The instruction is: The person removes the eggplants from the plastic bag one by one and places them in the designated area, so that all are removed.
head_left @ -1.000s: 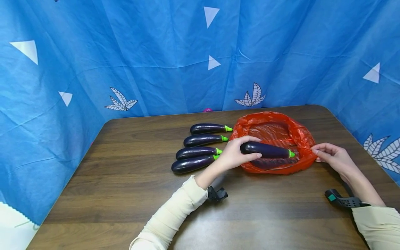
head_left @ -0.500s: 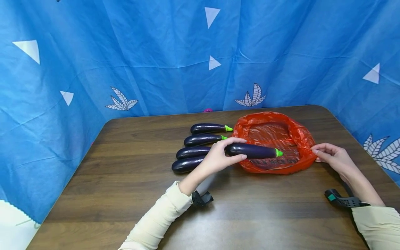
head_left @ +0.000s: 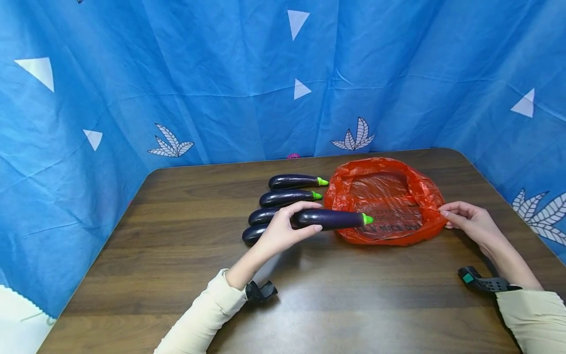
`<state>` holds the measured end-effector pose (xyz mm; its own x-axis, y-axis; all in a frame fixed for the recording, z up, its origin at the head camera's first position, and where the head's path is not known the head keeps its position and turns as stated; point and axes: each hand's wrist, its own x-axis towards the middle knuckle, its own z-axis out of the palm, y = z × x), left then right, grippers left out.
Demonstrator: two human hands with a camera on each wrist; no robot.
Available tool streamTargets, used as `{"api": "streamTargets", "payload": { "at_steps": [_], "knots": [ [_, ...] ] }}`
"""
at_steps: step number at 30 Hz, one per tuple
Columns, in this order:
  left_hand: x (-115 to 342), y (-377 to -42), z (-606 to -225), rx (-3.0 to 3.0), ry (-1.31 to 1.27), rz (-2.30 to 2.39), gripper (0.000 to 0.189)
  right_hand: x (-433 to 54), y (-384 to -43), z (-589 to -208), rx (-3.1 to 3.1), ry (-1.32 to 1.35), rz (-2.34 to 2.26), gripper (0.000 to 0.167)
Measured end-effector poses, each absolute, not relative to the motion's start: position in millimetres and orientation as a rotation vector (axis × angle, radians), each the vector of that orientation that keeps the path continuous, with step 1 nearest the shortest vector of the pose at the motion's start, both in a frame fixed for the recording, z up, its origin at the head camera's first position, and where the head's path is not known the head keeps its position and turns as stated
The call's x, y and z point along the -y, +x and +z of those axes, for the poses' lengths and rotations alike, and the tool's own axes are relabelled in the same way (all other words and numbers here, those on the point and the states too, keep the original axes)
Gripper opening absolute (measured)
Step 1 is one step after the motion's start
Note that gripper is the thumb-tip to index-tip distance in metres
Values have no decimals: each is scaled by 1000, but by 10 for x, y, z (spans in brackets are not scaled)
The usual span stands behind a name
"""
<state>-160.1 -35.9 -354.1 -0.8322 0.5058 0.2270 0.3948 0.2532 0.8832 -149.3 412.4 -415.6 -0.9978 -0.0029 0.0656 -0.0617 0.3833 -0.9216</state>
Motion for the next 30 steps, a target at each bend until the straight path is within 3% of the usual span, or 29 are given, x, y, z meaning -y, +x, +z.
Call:
{"api": "streamTargets", "payload": {
  "at_steps": [12, 19, 30],
  "knots": [
    [644, -1435, -3531, -2389, 743, 1657, 42, -4119, -1482, -4135, 2567, 46, 1753, 11],
    [752, -1223, -3301, -2390, 721, 1665, 37, -4116, -1488, -4138, 2557, 47, 1757, 11],
    [940, -1105, -3429, -2484, 720, 1658, 36, -4119, -1491, -4149, 2558, 56, 1743, 11]
  ]
}}
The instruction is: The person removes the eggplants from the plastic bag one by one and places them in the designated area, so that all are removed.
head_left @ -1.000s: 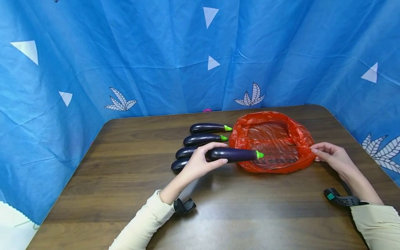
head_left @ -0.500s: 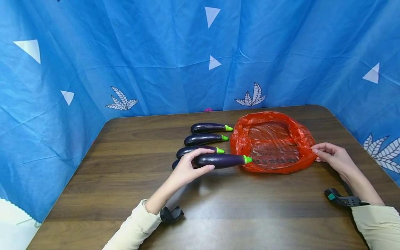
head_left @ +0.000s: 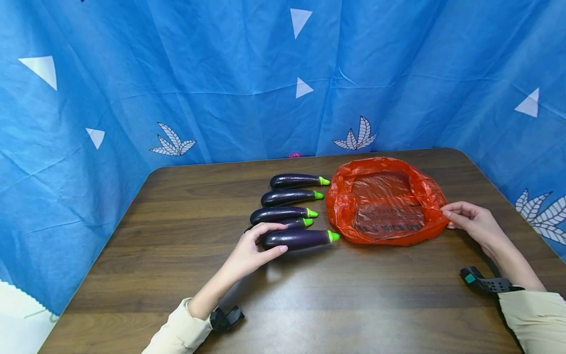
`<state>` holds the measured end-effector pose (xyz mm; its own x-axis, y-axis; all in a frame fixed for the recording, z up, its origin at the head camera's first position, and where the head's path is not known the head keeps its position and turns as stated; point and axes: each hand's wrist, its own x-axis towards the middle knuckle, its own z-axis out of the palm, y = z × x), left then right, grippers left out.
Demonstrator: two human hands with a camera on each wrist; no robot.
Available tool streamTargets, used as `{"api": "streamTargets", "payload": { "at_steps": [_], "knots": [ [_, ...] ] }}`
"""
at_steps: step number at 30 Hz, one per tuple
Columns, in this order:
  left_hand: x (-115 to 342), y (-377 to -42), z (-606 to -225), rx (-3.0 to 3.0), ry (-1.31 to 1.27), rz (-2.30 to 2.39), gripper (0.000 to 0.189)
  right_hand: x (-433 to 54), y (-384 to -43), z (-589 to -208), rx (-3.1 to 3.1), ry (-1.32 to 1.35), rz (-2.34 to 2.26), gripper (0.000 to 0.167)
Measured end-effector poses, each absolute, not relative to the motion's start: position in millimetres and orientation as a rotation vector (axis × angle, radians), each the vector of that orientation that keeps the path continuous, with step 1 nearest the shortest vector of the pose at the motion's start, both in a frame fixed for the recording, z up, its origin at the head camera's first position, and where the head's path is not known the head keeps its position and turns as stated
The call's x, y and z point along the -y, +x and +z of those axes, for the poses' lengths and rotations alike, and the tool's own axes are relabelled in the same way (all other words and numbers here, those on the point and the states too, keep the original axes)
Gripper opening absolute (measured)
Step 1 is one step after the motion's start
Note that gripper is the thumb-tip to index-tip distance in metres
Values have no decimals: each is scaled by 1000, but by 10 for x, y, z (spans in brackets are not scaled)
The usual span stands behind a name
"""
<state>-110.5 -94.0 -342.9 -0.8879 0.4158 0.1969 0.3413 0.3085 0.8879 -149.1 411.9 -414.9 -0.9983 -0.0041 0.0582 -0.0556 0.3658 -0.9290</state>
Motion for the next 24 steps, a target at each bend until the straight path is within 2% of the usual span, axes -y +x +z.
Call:
{"api": "streamTargets", "payload": {
  "at_steps": [12, 19, 24],
  "knots": [
    [1093, -1068, -3517, -2481, 646, 1647, 37, -4118, -1492, -4149, 2572, 56, 1719, 11],
    [1271, -1166, -3819, -2527, 632, 1642, 39, -4122, -1495, -4137, 2551, 53, 1774, 12],
    [1342, -1187, -3881, -2510, 619, 1668, 40, -4119, -1501, -4129, 2555, 46, 1765, 11]
  ]
}}
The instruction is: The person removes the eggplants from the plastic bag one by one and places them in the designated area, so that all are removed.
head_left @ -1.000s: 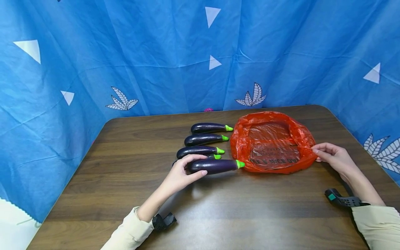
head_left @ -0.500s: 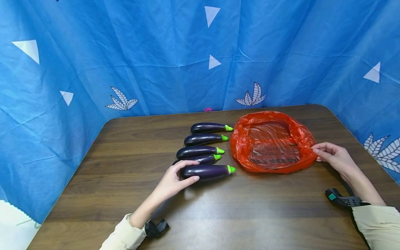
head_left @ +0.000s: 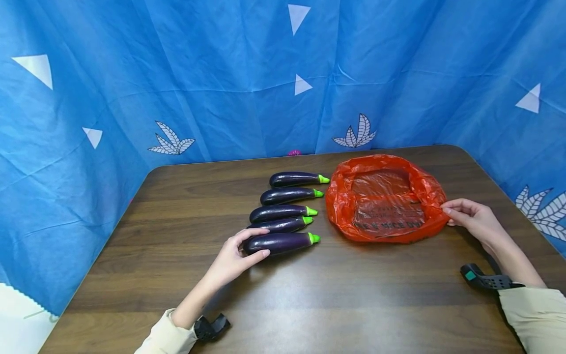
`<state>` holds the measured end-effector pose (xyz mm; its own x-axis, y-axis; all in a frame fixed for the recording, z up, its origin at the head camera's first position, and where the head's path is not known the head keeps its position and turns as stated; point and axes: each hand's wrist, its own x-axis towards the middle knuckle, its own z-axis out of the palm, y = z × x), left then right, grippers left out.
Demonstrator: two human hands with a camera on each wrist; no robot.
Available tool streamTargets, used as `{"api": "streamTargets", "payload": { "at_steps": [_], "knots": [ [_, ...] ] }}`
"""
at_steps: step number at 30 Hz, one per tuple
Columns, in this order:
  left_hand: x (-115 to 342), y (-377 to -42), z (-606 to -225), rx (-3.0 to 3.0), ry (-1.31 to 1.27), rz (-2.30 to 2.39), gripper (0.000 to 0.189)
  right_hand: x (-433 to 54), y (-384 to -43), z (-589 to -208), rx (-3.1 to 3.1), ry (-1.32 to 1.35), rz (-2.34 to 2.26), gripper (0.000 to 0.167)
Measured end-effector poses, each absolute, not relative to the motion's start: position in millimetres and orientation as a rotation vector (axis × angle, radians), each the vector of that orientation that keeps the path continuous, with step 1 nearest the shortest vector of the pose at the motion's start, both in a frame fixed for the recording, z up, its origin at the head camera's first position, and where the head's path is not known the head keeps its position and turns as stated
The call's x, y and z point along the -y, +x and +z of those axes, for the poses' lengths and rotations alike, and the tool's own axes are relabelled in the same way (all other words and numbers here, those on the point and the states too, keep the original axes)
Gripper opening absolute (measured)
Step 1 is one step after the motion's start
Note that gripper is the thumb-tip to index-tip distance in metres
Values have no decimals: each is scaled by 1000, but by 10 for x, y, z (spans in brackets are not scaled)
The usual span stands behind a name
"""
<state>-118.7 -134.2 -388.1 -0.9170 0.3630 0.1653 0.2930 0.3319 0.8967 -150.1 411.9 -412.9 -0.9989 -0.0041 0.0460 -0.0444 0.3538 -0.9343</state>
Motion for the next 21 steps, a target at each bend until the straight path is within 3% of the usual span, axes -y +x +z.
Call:
{"api": "streamTargets", "payload": {
  "at_steps": [21],
  "knots": [
    [1491, -1235, -3929, -2743, 717, 1480, 39, -4123, -1503, -4147, 2549, 66, 1741, 12]
  ]
}}
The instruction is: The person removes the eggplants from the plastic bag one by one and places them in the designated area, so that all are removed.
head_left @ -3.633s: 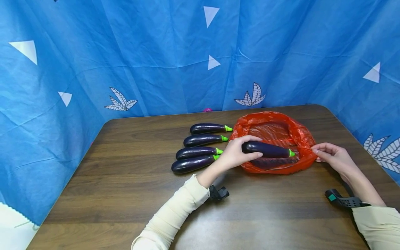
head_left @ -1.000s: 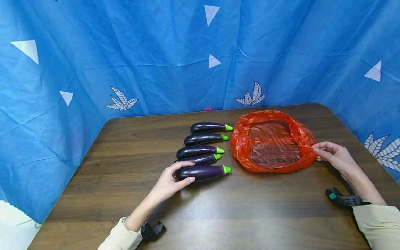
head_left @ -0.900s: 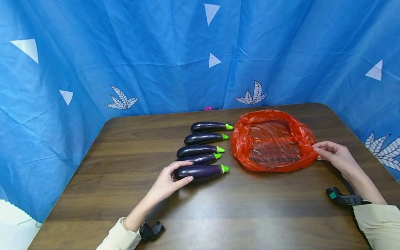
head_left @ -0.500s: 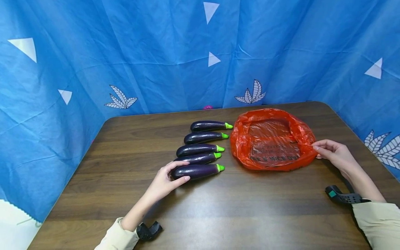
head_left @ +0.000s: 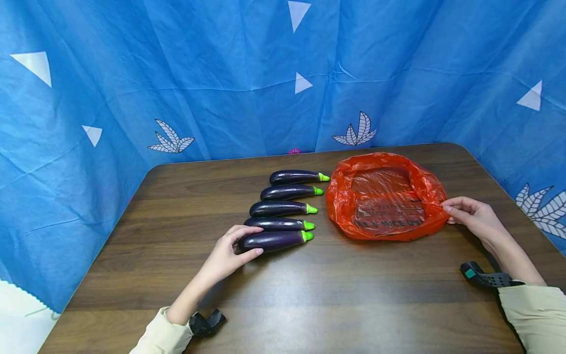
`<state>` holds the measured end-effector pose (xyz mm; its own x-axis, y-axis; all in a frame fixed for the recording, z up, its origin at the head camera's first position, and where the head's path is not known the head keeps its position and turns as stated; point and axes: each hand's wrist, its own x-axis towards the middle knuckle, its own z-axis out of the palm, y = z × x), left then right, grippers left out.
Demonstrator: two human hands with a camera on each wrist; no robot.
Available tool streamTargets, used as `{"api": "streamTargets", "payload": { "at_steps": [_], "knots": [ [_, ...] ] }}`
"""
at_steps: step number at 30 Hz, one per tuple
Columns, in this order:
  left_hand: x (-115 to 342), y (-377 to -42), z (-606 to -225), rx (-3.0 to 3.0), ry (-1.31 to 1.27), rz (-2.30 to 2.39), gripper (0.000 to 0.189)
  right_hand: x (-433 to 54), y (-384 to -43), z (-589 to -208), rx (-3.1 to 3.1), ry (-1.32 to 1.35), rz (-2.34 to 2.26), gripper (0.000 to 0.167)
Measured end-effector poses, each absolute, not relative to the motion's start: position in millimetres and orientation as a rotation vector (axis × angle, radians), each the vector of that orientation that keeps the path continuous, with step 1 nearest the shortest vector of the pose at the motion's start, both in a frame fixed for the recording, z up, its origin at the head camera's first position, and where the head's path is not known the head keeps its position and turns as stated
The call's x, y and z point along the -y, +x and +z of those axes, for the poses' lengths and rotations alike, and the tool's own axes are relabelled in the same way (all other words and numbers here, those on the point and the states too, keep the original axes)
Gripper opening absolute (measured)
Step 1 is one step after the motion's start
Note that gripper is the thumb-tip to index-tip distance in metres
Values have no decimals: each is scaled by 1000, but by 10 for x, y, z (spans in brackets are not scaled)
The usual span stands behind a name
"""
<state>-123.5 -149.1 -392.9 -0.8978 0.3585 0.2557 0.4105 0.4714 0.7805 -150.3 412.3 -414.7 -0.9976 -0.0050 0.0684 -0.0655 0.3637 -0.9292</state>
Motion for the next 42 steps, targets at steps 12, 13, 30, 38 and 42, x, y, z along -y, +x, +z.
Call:
{"api": "streamTargets", "payload": {
  "at_steps": [12, 13, 30, 38, 42],
  "knots": [
    [1610, -1269, -3933, 2671, -589, -1610, 47, -4126, -1488, -4146, 2550, 72, 1740, 12],
    [1619, -1274, -3937, 2674, -579, -1609, 47, -4126, -1487, -4145, 2550, 71, 1740, 11],
    [1674, -1309, -3973, 2684, -483, -1604, 51, -4141, -1475, -4139, 2568, 48, 1729, 13],
    [1651, -1288, -3956, 2709, -448, -1543, 57, -4141, -1472, -4148, 2547, 60, 1746, 13],
    [1644, -1268, -3937, 2684, -462, -1543, 57, -4136, -1473, -4157, 2529, 82, 1752, 14]
  ]
}}
